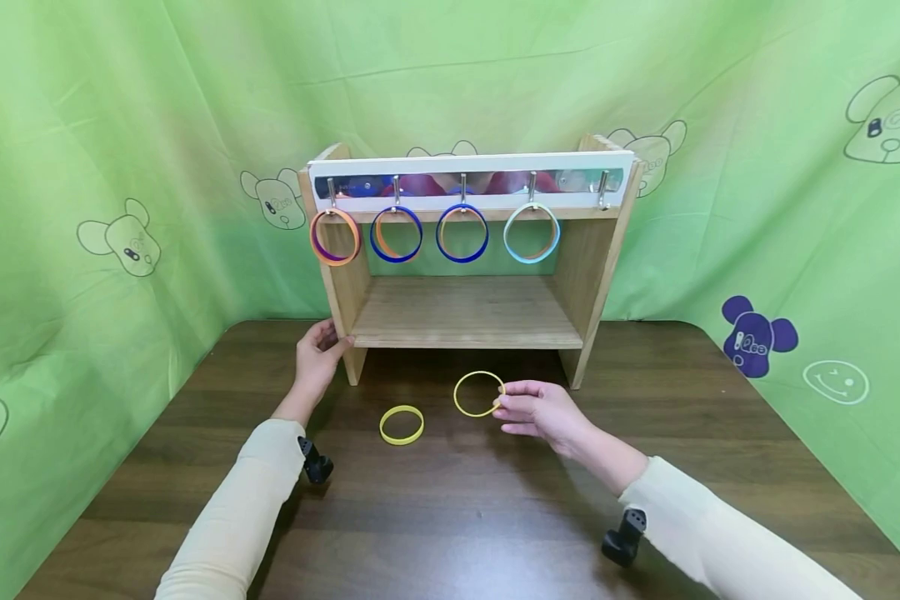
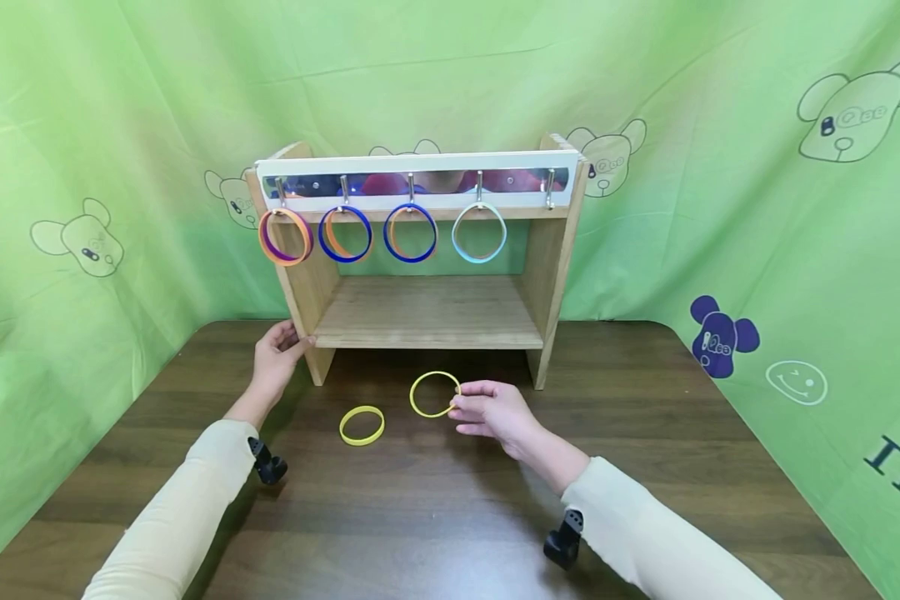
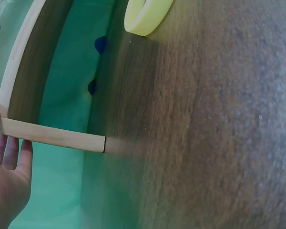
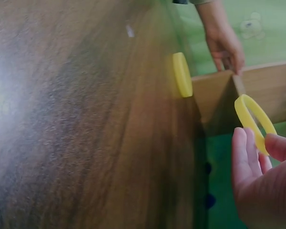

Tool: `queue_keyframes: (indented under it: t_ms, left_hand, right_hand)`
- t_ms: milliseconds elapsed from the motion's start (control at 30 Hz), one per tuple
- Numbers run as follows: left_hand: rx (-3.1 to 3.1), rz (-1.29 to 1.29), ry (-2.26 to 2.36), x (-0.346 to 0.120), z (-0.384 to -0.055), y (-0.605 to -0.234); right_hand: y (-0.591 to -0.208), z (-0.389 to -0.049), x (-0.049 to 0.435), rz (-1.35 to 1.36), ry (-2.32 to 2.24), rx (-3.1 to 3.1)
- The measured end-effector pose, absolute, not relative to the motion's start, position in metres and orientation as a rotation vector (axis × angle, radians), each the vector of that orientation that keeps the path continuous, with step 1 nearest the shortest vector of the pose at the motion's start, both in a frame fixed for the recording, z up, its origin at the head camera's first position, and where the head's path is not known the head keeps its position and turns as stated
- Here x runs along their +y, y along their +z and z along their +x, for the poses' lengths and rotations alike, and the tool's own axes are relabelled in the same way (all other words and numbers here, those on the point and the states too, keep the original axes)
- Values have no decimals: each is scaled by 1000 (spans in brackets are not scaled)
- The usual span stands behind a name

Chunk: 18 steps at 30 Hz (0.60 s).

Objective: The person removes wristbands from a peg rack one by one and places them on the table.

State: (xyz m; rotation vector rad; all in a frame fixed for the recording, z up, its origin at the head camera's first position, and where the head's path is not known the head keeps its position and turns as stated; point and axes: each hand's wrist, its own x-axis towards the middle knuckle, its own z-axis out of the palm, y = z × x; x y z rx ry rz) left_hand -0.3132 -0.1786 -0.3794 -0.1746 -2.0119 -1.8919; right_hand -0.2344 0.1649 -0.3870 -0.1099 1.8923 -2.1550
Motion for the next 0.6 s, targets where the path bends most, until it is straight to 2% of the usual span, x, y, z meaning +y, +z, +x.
queue_keyframes:
  t_ms: [267, 600]
  left_hand:
    - [-1986, -165, -1930, -185, -336, -401]
    - [-1980, -161, -1874, -185, -338, -405]
  right_hand:
    - [-397, -238, 156, -89, -2081, 1887]
    - [-410, -245, 145, -47, -1995, 1937]
